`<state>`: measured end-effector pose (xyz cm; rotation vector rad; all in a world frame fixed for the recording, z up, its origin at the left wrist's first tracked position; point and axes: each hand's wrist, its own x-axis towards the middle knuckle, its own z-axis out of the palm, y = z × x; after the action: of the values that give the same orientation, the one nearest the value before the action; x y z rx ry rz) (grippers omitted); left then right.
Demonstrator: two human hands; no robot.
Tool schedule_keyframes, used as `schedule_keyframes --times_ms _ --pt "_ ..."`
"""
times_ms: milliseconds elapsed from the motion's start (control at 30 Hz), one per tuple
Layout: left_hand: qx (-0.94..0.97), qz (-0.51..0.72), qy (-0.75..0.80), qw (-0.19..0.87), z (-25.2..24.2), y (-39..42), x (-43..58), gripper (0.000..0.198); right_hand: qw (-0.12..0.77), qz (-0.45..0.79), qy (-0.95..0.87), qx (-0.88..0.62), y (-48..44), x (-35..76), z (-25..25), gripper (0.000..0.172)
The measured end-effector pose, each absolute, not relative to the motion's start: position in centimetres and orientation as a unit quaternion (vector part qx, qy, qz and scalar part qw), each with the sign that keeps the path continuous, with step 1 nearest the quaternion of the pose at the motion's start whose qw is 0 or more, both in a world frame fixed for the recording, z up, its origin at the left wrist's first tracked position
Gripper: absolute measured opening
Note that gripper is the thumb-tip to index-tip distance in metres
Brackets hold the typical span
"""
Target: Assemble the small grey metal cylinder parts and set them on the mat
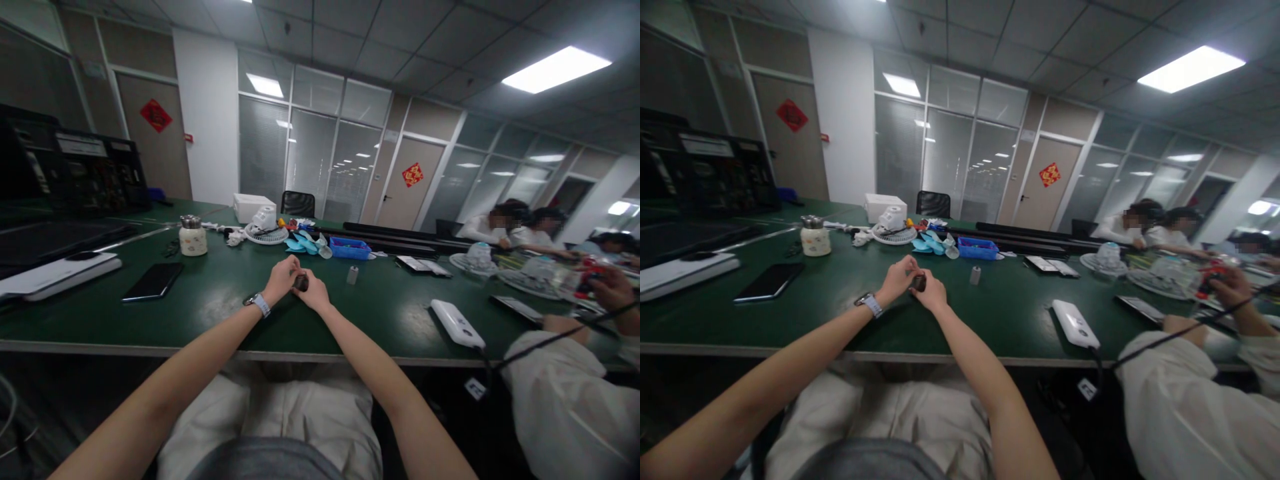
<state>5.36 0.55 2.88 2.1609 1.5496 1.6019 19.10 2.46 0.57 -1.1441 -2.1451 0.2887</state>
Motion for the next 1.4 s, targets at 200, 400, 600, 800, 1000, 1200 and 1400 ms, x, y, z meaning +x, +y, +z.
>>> schedule_keyframes --times_ms 200,400,600,800,1000,1200,1400 --pt "0.63 0.586 0.508 0.039 2.6 1.1 3.1 0.011 0.344 0.116 -0.822 -0.438 2.4 19.3 0.5 0.059" --pt "0.621 0.503 0.589 0.12 0.6 1.1 -1.4 0.021 0.338 0.123 -0.82 -0.446 1.8 19.2 0.8 0.056" --pt "0.644 0.468 0.589 0.139 -0.2 1.3 -1.8 0.029 0.331 0.104 -0.801 -0.488 2.1 21.4 1.3 0.047" --pt "0.632 0.463 0.607 0.132 -0.2 1.5 -2.0 0.03 0.31 0.083 -0.681 -0.658 3.9 29.1 2.0 0.042" --pt "0.595 0.48 0.627 0.15 -0.3 1.9 -2.0 0.022 0.386 -0.081 -0.58 -0.712 3.3 30.8 2.4 0.059" --pt "0.546 0.487 0.671 0.122 0.3 1.6 -1.7 0.019 0.35 -0.041 -0.814 -0.462 1.6 22.1 2.0 0.041" --pt "0.541 0.469 0.691 0.098 0.1 1.6 -1.9 0.023 0.256 0.082 -0.818 -0.508 2.5 14.2 0.8 0.039"
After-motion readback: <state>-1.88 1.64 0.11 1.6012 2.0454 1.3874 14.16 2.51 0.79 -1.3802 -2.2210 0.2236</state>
